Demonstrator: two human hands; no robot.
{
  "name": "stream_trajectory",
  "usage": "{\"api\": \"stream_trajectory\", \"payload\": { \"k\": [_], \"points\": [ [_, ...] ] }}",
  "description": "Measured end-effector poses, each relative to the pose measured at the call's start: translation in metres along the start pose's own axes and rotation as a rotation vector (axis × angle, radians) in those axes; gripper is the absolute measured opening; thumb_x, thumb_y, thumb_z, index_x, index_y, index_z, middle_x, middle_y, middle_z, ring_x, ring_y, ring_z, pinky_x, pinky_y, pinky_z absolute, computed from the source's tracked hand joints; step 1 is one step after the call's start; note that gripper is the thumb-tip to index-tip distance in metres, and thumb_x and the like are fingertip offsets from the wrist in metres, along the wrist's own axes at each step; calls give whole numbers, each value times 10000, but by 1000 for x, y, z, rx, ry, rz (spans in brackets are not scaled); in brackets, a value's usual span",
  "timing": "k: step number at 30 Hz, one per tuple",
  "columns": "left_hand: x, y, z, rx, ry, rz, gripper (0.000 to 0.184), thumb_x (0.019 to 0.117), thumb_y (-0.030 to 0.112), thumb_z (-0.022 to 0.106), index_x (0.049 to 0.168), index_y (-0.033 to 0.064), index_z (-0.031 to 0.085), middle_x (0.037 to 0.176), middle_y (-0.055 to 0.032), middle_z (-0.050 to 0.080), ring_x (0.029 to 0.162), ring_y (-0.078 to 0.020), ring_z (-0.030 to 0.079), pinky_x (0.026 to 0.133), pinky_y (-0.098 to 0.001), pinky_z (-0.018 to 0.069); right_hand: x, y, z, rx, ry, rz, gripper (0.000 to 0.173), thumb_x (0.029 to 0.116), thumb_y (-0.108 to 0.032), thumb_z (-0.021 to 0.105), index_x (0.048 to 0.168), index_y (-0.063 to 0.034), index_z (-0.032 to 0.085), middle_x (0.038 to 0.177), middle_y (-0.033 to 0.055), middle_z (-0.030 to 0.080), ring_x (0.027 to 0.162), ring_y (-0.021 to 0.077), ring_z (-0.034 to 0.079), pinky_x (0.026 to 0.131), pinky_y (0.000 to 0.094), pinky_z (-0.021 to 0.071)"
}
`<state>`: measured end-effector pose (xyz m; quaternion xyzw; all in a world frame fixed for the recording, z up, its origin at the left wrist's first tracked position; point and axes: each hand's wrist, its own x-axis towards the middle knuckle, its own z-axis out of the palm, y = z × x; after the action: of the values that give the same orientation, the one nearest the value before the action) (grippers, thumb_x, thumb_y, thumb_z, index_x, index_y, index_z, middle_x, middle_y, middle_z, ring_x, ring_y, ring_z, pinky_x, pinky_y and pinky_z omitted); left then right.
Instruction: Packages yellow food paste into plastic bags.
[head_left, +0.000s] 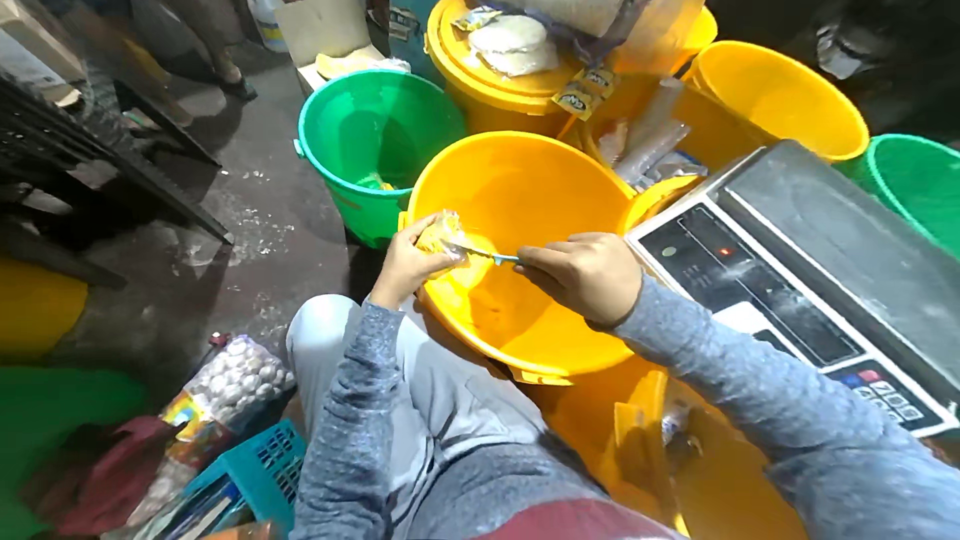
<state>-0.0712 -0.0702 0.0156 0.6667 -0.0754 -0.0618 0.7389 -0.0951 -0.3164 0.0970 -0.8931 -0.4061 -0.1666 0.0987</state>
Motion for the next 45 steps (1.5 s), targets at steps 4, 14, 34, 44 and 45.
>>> {"api": "stream_trajectory", "payload": {
  "k": [4, 14, 34, 44, 45],
  "points": [
    [5, -6, -17, -212, 124, 11, 486, 846, 93, 658, 1318, 70, 545, 1068, 23, 698, 919, -58, 686, 818, -274, 600, -6, 16, -37, 126, -6, 62, 264, 994, -276, 597, 931, -76, 757, 687, 48, 684, 565, 186, 639, 510, 403, 521],
    [25, -23, -74, -792, 376, -71, 340, 967, 390, 574, 1203, 145, 552, 1068, -73, 673, 931, -192, 689, 824, -367, 608, 38, 76, 137, 35, -1108, 716, 317, 963, -296, 715, 1102, -12, 739, 1173, 267, 691, 1149, 482, 638, 909, 721, 479],
    [25, -30, -124, -802, 103, 23, 642, 819, 529, 774, 1315, 171, 581, 1198, -99, 670, 987, -257, 714, 772, -395, 636, -75, 143, 330, 219, -1285, 892, 387, 1039, -179, 571, 1298, 104, 618, 1377, 296, 592, 1337, 446, 531, 1129, 616, 378],
    [5, -17, -95, -635, 403, -67, 297, 1040, 260, 359, 1124, 115, 605, 944, -88, 731, 802, -195, 730, 685, -353, 636, -68, 128, 303, 263, -1488, 839, 584, 932, -441, 725, 1290, 16, 657, 1329, 279, 622, 1285, 441, 564, 1073, 658, 407],
    [6, -8, -88, -719, 453, -79, 293, 1032, 219, 332, 1123, 57, 558, 918, -129, 712, 775, -233, 721, 662, -382, 630, -68, 137, 301, 260, -1448, 851, 572, 929, -462, 719, 1281, -14, 674, 1299, 259, 647, 1252, 418, 596, 1060, 638, 434]
  ]
}}
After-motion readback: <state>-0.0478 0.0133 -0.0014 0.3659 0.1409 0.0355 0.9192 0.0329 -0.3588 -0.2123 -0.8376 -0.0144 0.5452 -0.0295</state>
